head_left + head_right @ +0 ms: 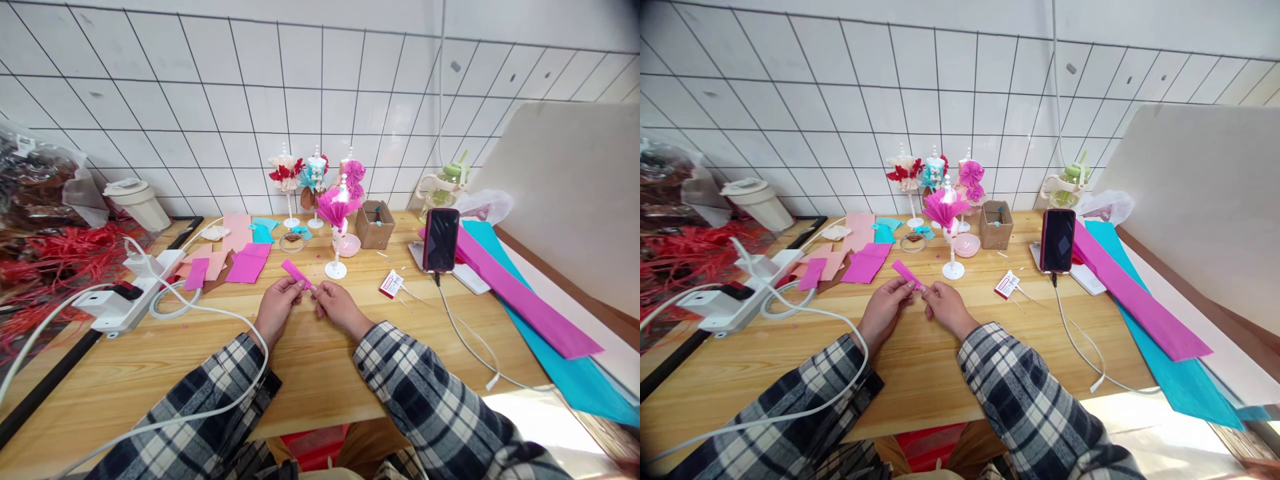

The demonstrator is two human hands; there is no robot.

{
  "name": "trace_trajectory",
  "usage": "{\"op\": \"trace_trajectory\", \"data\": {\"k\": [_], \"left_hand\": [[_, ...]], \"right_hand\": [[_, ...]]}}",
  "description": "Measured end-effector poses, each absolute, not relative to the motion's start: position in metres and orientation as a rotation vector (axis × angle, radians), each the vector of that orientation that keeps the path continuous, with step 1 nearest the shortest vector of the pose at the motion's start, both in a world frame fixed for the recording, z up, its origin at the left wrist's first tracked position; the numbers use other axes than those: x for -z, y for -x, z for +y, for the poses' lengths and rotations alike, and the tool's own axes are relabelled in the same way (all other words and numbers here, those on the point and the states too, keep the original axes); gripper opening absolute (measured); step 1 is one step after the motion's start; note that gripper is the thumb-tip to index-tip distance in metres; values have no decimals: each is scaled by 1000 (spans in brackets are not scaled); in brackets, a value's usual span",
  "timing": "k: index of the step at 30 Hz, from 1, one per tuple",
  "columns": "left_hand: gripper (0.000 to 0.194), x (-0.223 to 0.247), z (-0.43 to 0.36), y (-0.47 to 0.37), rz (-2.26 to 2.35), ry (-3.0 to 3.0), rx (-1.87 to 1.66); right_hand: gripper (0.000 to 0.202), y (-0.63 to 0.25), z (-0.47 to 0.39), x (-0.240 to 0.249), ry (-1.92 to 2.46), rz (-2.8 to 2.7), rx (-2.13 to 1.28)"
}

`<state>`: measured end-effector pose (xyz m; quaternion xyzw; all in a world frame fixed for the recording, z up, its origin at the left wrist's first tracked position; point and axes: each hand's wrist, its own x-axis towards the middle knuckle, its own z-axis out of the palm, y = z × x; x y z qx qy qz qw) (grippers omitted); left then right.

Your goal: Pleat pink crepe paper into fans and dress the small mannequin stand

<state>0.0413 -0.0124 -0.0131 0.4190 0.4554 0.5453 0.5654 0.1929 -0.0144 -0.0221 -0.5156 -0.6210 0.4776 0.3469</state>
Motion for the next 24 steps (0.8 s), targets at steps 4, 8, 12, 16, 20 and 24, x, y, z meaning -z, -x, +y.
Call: {"op": "trace_trajectory", "data": {"k": [4,8,12,16,20,24], "left_hand": [[27,16,-11,-40,1078,-1024,-1264],[27,16,-11,-40,1096,-1057,-1256],[26,15,-11,-40,1100,-1075,-1246],[26,14,-11,-40,1089,-1066,-1247],[26,14,-11,-39,1072,-1047,-1250],[27,15,-11,-38,1065,-1017,-1258]], "right_hand": [[35,-193,-15,21,1332,-1578,-1273],[34,-193,-15,19,1332,-1571,-1294],[33,-192,-15,18,1321,-1567,-1303],[33,-192,-16,15,1335,-1536,-1333],[34,-192,-17,13,1342,-1532,-1343],[36,-192,-17,13,1364,-1537,-1337]]}}
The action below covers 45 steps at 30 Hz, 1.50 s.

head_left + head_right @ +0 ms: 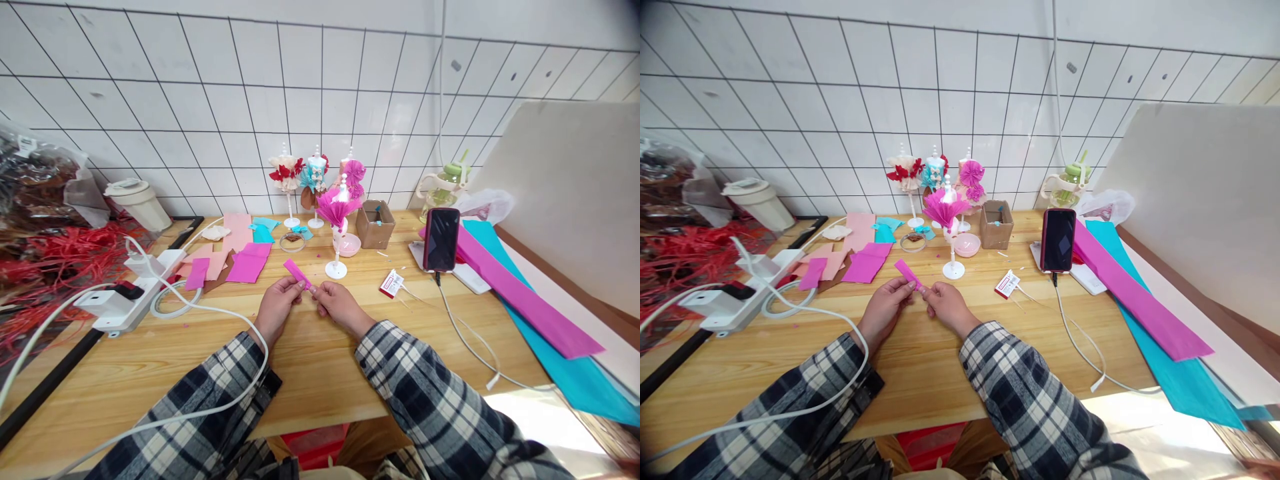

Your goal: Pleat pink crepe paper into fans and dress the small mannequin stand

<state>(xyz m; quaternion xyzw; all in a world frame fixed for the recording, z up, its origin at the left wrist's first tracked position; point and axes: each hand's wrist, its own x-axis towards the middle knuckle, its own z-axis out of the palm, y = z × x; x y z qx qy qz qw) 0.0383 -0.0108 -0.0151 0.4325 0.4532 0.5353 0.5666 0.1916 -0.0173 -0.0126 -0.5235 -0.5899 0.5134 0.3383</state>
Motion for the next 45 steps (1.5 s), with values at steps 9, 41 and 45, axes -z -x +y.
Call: {"op": "trace_trajectory", "data": {"k": [9,41,45], "left_hand": [[27,11,-9,-39,1024,-784,-1318],[27,4,-15,-41,1032,-784,-1221],[27,4,-15,-42,1029,-769,-1239]], "right_hand": [[35,-191,-17,17,1380,-1560,-1284],[29,-187,-19,16,1299,-1513,-1245],[29,-187,-19,17,1306,-1506,-1233]]}}
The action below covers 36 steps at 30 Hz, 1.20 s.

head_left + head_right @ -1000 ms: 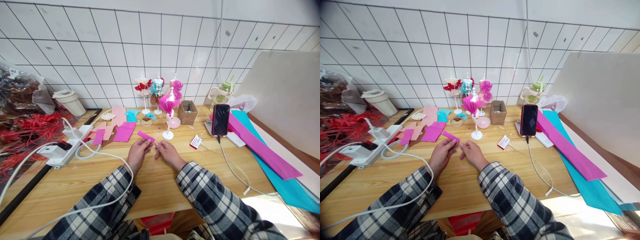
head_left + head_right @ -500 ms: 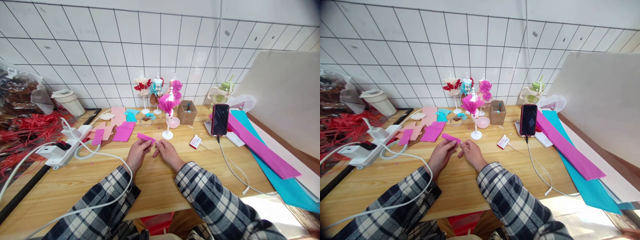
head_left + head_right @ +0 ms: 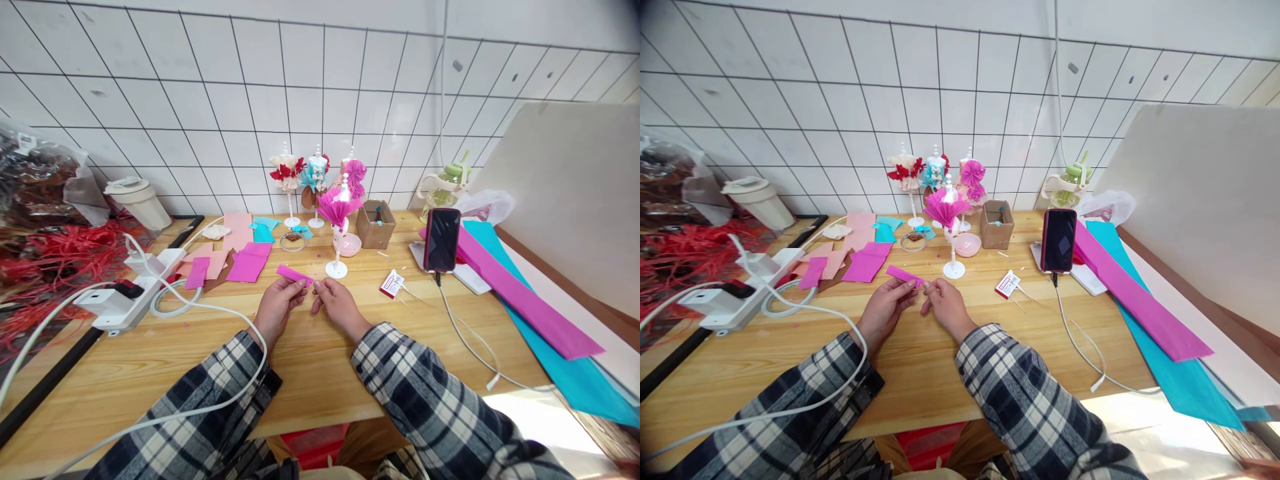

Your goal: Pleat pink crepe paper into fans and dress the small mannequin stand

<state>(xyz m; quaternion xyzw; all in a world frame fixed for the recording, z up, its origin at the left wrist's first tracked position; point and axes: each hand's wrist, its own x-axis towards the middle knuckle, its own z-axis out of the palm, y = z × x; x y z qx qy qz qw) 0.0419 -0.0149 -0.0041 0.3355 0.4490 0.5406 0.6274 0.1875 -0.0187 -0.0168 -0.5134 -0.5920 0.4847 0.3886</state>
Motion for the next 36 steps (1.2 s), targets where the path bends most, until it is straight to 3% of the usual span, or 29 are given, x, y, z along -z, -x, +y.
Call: {"op": "trace_trajectory", "data": {"k": [36], "left_hand": [[31,7,-16,-42,1056,-809,-1241]], "right_hand": [[27,-188,-17,18,1283,-1495,-1282]]}}
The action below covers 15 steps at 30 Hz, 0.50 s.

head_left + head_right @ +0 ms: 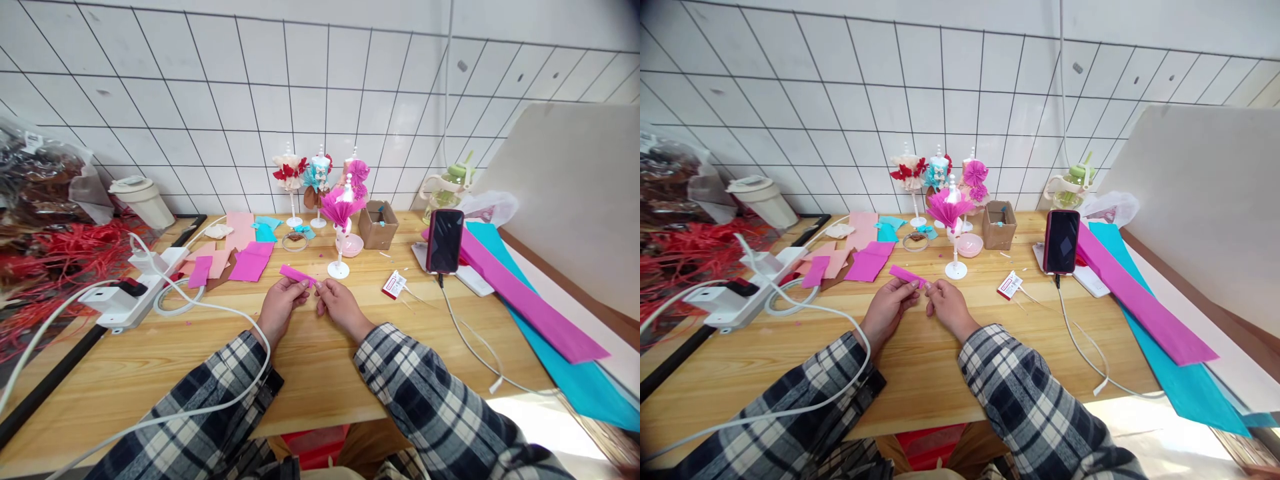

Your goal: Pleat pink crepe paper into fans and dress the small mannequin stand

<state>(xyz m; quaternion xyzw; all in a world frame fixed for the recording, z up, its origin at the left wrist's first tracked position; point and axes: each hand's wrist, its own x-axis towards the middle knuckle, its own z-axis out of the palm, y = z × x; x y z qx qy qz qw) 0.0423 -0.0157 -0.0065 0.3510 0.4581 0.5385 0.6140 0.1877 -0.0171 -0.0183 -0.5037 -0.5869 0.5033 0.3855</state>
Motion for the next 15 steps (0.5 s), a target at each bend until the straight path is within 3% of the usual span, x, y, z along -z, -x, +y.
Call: {"op": "trace_trajectory", "data": {"k": [15], "left_hand": [[32,9,-14,-42,1061,-818,-1247]], "right_hand": [[27,-187,-19,16,1291,-1480,-1299]]}}
